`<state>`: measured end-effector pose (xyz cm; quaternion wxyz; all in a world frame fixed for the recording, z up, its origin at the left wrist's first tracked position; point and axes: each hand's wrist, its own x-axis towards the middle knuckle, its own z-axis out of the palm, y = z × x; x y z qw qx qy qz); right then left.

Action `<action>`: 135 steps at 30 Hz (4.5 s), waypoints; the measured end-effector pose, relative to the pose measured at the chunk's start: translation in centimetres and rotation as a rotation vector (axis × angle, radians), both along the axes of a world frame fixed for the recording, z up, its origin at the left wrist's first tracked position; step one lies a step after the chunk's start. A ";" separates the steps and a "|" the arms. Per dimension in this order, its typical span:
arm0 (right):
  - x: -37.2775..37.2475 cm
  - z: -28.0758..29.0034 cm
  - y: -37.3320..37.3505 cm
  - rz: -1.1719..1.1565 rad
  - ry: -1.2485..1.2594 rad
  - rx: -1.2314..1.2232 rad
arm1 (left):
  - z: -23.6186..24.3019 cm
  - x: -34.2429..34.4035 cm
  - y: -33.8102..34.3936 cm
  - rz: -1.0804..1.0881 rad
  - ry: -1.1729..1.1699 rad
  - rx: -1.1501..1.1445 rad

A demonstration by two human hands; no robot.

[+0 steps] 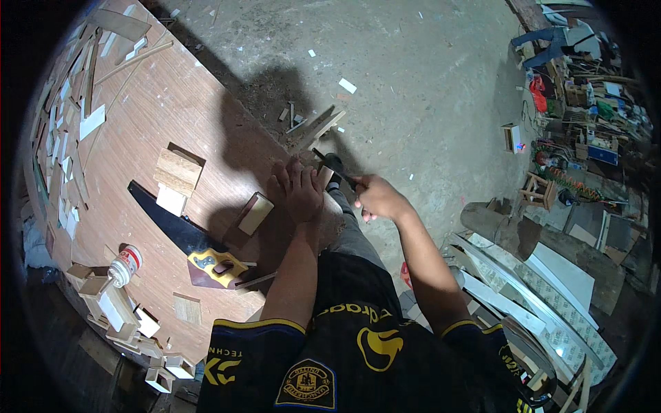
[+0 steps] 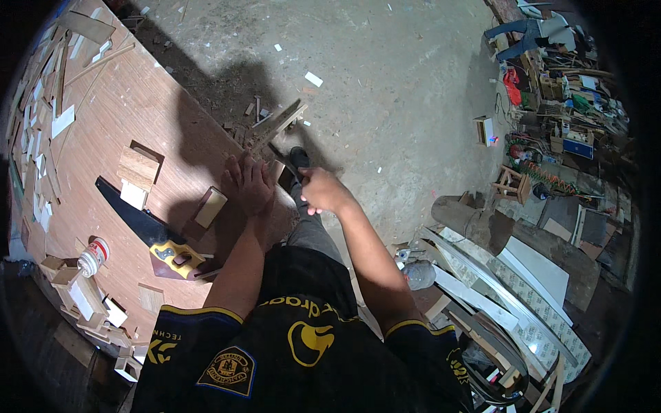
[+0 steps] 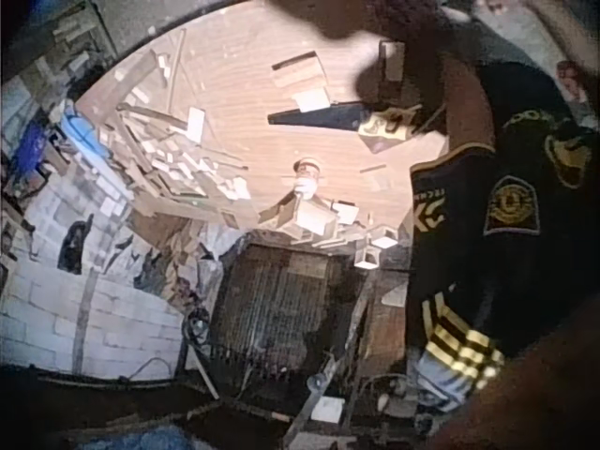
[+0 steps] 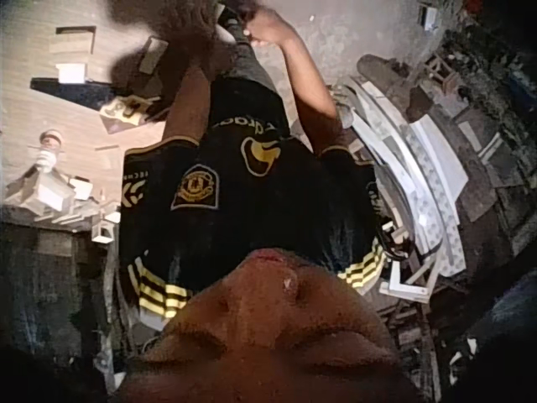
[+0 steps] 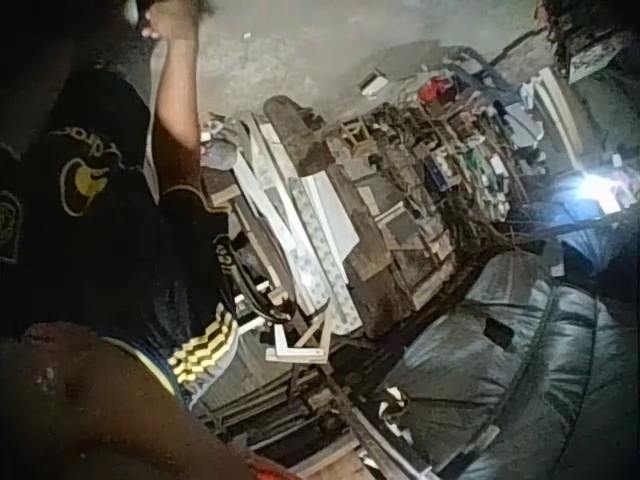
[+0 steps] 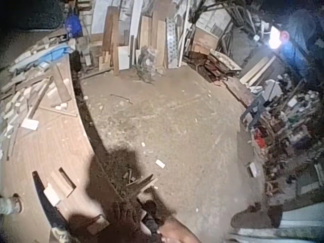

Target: Using a handsaw and a chisel to cut and carve small wooden blocks on a workbench.

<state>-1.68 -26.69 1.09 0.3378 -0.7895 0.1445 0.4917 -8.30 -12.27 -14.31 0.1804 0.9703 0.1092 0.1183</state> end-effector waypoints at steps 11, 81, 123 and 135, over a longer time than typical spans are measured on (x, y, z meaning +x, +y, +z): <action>-0.4 -2.0 1.4 0.383 -0.286 -0.182 | -0.8 -0.4 -0.6 0.086 0.006 -0.063; 0.0 -4.5 4.5 0.682 -0.326 -0.284 | -0.5 -0.3 -0.3 0.169 0.107 -0.063; -1.2 0.3 6.3 0.658 -0.297 -0.451 | -1.1 -0.3 -1.2 0.265 0.117 -0.044; 0.0 -1.5 5.3 0.698 -0.245 -0.553 | -0.3 1.5 -0.7 0.230 0.057 0.012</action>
